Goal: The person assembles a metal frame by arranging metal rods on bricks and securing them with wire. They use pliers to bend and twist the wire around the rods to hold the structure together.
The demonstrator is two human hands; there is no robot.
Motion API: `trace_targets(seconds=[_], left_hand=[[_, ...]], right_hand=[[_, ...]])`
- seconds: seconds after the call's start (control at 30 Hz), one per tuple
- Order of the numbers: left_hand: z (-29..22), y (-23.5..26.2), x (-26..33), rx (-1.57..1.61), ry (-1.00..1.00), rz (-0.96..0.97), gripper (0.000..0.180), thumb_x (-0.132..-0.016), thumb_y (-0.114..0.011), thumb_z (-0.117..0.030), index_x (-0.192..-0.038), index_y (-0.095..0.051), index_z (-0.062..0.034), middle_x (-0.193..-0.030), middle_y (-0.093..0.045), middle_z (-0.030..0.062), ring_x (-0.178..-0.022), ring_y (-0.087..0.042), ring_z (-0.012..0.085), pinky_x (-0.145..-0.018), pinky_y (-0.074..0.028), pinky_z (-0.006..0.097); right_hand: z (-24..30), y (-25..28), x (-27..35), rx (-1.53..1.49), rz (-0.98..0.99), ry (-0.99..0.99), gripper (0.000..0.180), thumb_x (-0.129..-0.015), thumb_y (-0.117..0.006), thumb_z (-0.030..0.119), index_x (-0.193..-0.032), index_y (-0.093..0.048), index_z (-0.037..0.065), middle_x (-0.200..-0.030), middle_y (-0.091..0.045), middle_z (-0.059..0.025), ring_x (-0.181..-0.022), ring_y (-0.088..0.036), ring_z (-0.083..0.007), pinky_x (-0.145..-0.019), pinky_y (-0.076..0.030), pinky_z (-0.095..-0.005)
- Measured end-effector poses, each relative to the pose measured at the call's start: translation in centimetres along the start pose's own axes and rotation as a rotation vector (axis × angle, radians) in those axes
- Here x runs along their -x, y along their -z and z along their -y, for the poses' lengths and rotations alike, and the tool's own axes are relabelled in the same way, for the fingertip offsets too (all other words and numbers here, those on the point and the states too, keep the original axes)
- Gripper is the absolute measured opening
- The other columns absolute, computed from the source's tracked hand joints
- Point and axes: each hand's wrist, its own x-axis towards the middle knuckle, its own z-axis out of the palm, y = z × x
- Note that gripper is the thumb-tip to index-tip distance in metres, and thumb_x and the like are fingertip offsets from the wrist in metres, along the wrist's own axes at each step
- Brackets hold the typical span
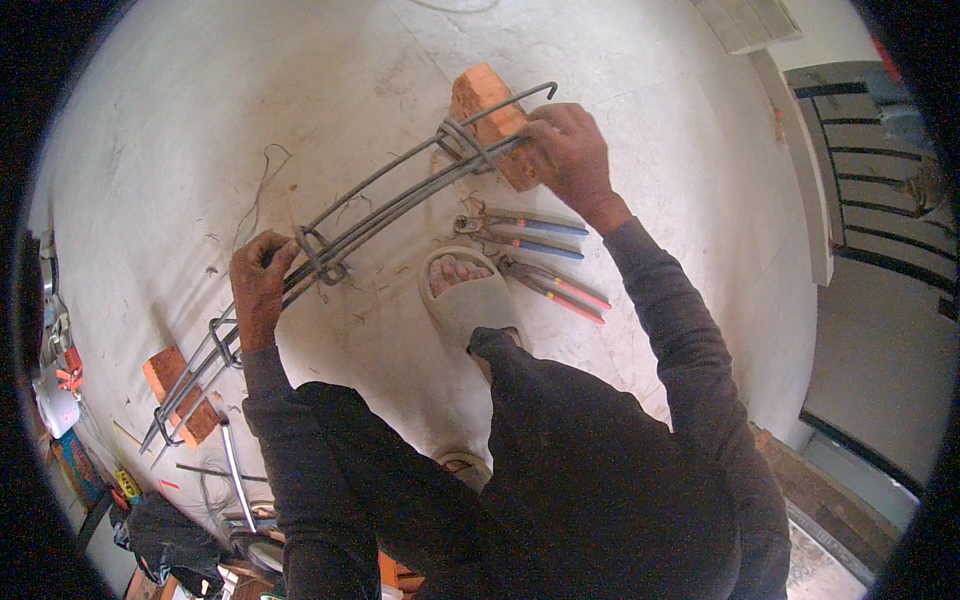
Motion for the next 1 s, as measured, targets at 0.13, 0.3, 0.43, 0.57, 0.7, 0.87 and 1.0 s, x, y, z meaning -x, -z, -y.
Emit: trace_targets(seconds=[0.13, 0.3, 0.43, 0.57, 0.7, 0.87, 1.0], left_hand=[[0.2, -0.3, -0.3, -0.009, -0.035, 0.003, 0.022, -0.082, -0.072, -0.02, -0.08, -0.068, 0.0017, -0.067, -0.063, 0.013, -0.06, -0.057, 0.0227, -0.061, -0.044, 0.035], [-0.3, -0.2, -0.3, -0.027, 0.012, 0.025, 0.021, -0.081, -0.071, -0.02, -0.078, -0.068, 0.0008, -0.068, -0.063, 0.0154, -0.061, -0.059, 0.027, -0.061, -0.045, 0.038], [1.0, 0.1, 0.1, -0.017, -0.033, 0.014, 0.022, -0.081, -0.073, -0.022, -0.075, -0.068, -0.0009, -0.069, -0.064, 0.0154, -0.063, -0.06, 0.0299, -0.062, -0.045, 0.041], [0.5, -0.2, -0.3, -0.09, -0.123, -0.023, 0.022, -0.079, -0.074, -0.024, -0.076, -0.07, -0.0029, -0.07, -0.066, 0.0149, -0.066, -0.062, 0.0316, -0.064, -0.045, 0.045], [0.8, -0.2, 0.1, -0.019, -0.145, -0.067, 0.023, -0.083, -0.071, -0.023, -0.08, -0.071, -0.0004, -0.068, -0.065, 0.0151, -0.062, -0.058, 0.0253, -0.061, -0.045, 0.039], [0.7, -0.6, 0.1, -0.003, -0.091, -0.059, 0.021, -0.083, -0.071, -0.022, -0.08, -0.072, -0.0009, -0.072, -0.068, 0.0142, -0.063, -0.06, 0.025, -0.062, -0.047, 0.038], [0.7, -0.5, 0.1, -0.032, -0.071, -0.032, 0.022, -0.083, -0.072, -0.023, -0.08, -0.072, -0.0018, -0.075, -0.07, 0.0143, -0.067, -0.063, 0.0258, -0.065, -0.048, 0.039]], right_hand=[[1.4, -0.5, -0.6, 0.037, 0.03, 0.071, 0.019, -0.072, -0.071, 0.008, -0.091, -0.065, 0.008, -0.097, -0.064, -0.0067, -0.096, -0.061, -0.0281, -0.084, -0.051, -0.04], [1.1, -0.9, -1.0, 0.034, 0.054, 0.057, 0.015, -0.073, -0.069, 0.008, -0.085, -0.061, 0.007, -0.087, -0.059, -0.0079, -0.088, -0.059, -0.0294, -0.08, -0.05, -0.0408], [0.5, -1.8, -0.7, -0.02, 0.04, 0.123, 0.017, -0.075, -0.068, 0.009, -0.091, -0.062, 0.006, -0.094, -0.061, -0.0116, -0.091, -0.059, -0.0332, -0.081, -0.05, -0.0425], [0.9, -0.6, -0.2, -0.054, 0.062, 0.016, 0.017, -0.077, -0.066, 0.004, -0.093, -0.063, 0.004, -0.095, -0.062, -0.011, -0.092, -0.06, -0.032, -0.082, -0.051, -0.041], [0.8, -0.7, -0.5, -0.048, 0.123, 0.045, 0.014, -0.081, -0.066, 0.009, -0.094, -0.061, 0.005, -0.095, -0.06, -0.0106, -0.092, -0.059, -0.0323, -0.08, -0.05, -0.0421], [0.8, -1.1, -0.8, -0.014, 0.158, 0.026, 0.013, -0.081, -0.066, 0.008, -0.092, -0.06, 0.005, -0.094, -0.06, -0.0092, -0.091, -0.059, -0.0304, -0.079, -0.05, -0.041], [0.7, -1.1, -0.5, -0.035, 0.157, 0.018, 0.014, -0.08, -0.067, 0.006, -0.093, -0.06, 0.005, -0.095, -0.06, -0.0092, -0.093, -0.059, -0.0302, -0.079, -0.051, -0.0404]])
